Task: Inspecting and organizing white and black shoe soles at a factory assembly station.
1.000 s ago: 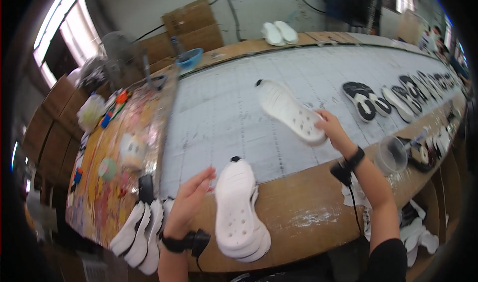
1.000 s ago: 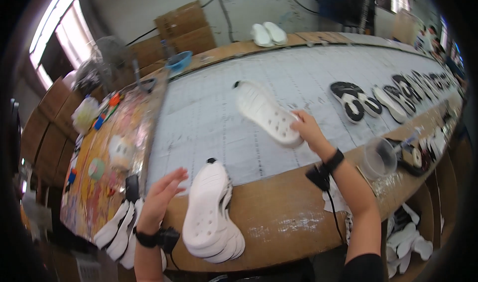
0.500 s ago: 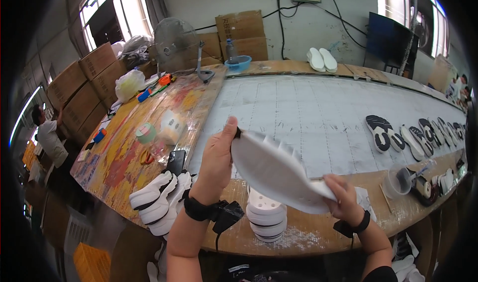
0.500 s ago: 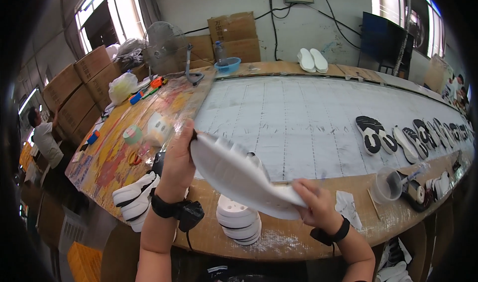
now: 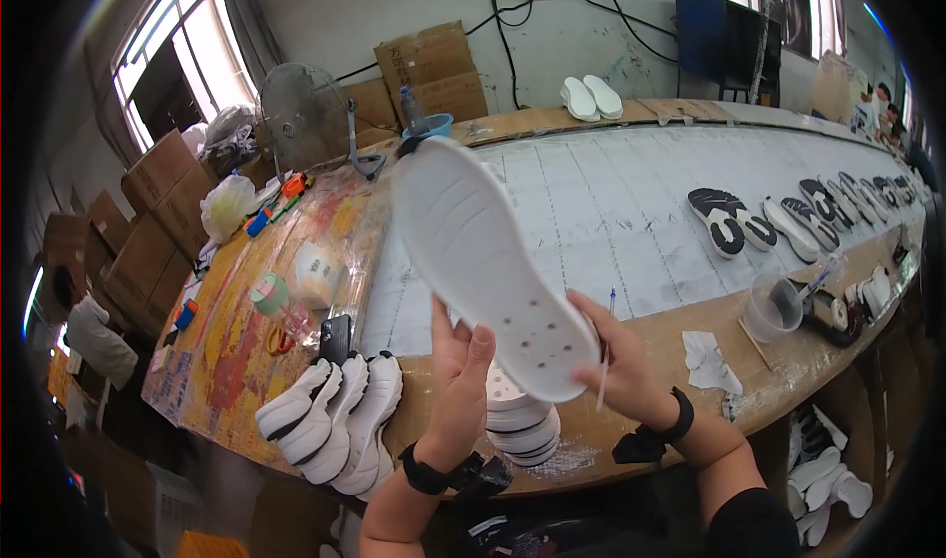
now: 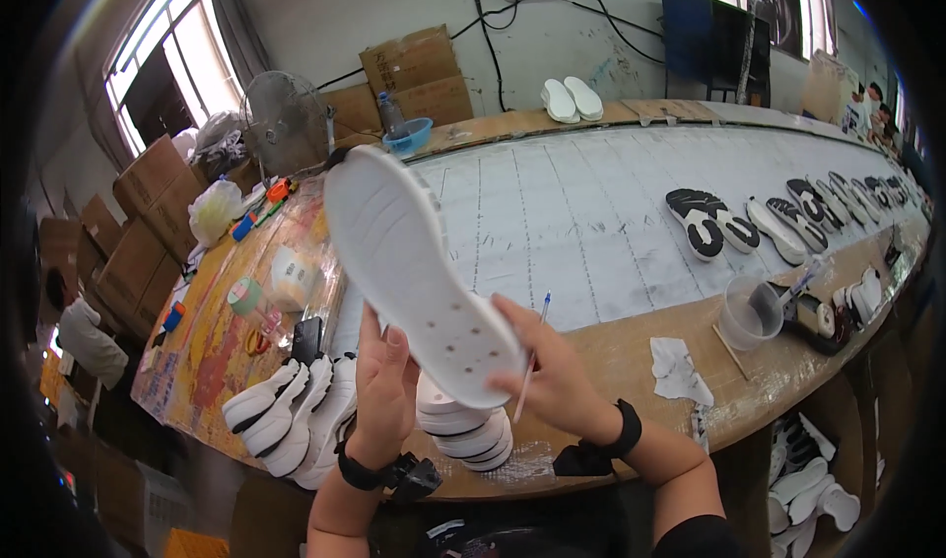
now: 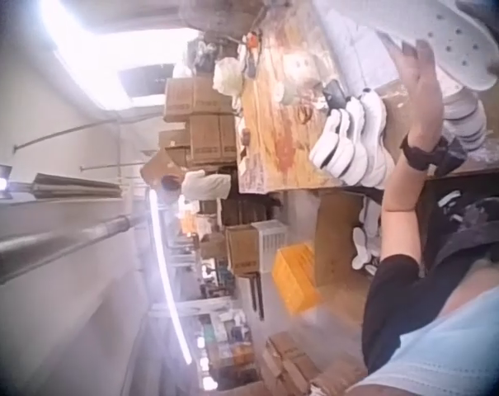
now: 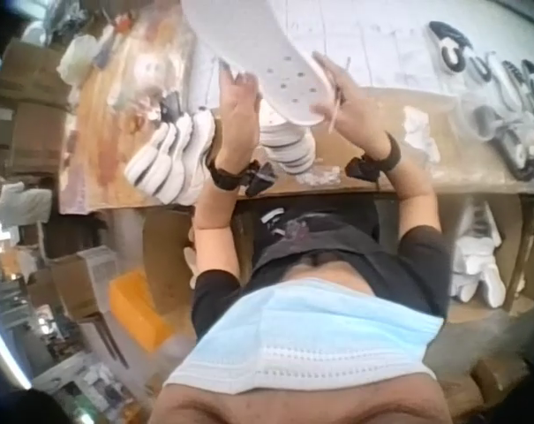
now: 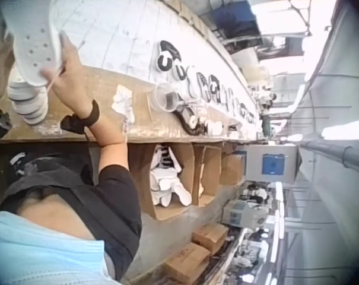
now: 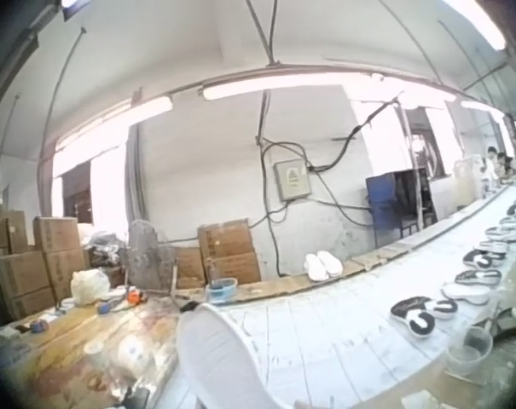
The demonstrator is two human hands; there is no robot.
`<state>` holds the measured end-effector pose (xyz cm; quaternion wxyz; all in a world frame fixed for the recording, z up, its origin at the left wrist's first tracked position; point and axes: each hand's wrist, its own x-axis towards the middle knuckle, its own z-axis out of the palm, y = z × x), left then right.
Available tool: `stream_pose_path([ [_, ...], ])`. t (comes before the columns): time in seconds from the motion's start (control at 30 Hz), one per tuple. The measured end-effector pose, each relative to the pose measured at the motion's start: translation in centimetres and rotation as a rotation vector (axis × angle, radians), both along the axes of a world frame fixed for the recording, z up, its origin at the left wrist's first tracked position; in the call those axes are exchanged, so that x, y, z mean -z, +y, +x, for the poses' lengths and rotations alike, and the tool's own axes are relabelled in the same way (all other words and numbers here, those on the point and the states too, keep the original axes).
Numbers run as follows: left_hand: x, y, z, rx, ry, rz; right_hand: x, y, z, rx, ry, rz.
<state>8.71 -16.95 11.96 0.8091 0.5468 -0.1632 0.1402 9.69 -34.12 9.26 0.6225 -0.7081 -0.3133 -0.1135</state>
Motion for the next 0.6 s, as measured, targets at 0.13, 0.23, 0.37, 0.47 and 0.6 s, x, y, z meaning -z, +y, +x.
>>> stream_pose_path([
  [0.13,0.7,1.4,-1.0,0.033,0.075,-0.09,-1.5,1.1,-3.3,-0.161,-0.542,-0.084],
  [0.23,1.8,1.8,-0.7,0.15,0.241,-0.237,-1.3,1.2,-4.2,-0.162,-0.574,-0.153],
  [0.37,2.0,2.7,-0.4,0.143,0.238,-0.203,0.3,1.3,-4.1,-0.268,-0.338,-0.014],
  [0.47,0.2,3.3,0.3,0.207,0.514,0.101,2.8,0.4,-3.2,-0.185,-0.061,0.095],
  [0.6,0.3,4.4,3.7,0.219,0.551,0.5,8.5,0.5,-2.6,-0.103,0.5,0.381],
])
